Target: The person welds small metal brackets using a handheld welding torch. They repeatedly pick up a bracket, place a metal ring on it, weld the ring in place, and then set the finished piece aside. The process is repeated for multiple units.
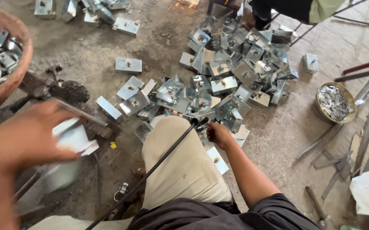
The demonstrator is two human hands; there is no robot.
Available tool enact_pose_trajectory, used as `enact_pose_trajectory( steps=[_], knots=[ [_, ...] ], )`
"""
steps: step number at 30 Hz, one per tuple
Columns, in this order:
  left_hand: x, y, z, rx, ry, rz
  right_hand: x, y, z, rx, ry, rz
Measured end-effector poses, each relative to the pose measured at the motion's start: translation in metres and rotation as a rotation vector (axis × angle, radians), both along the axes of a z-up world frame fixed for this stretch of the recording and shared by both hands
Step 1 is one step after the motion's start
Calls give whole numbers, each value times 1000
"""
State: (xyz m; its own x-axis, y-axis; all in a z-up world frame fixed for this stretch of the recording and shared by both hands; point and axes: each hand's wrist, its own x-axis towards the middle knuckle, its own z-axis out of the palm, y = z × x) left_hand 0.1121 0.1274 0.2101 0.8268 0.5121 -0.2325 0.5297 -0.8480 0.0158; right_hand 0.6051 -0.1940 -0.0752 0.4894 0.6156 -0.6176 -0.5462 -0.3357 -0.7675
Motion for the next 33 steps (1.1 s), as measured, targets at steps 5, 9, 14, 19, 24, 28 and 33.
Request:
enact_pose_trajectory(
  steps=[5,9,14,19,24,28,33],
  knots=[
    [173,-56,21,-7,-1160,-15,-15,-22,26,-14,-35,-37],
    [223,-101,-26,-85,-1349,-37,-10,-37,47,-54,-133,-53],
    [128,-96,-96,-272,-883,72,4,-28,67,27,-327,-123],
    [-46,-90,-149,-427,-393,541,-14,24,109,158,-638,-154],
    [-202,-122,-192,-516,63,855,-81,105,152,424,-681,81],
    [-287,-180,-229,-547,-511,1057,-165,165,181,537,-771,387],
    [-343,-217,-351,-530,-758,1286,-296,213,205,544,-999,828]
  ],
)
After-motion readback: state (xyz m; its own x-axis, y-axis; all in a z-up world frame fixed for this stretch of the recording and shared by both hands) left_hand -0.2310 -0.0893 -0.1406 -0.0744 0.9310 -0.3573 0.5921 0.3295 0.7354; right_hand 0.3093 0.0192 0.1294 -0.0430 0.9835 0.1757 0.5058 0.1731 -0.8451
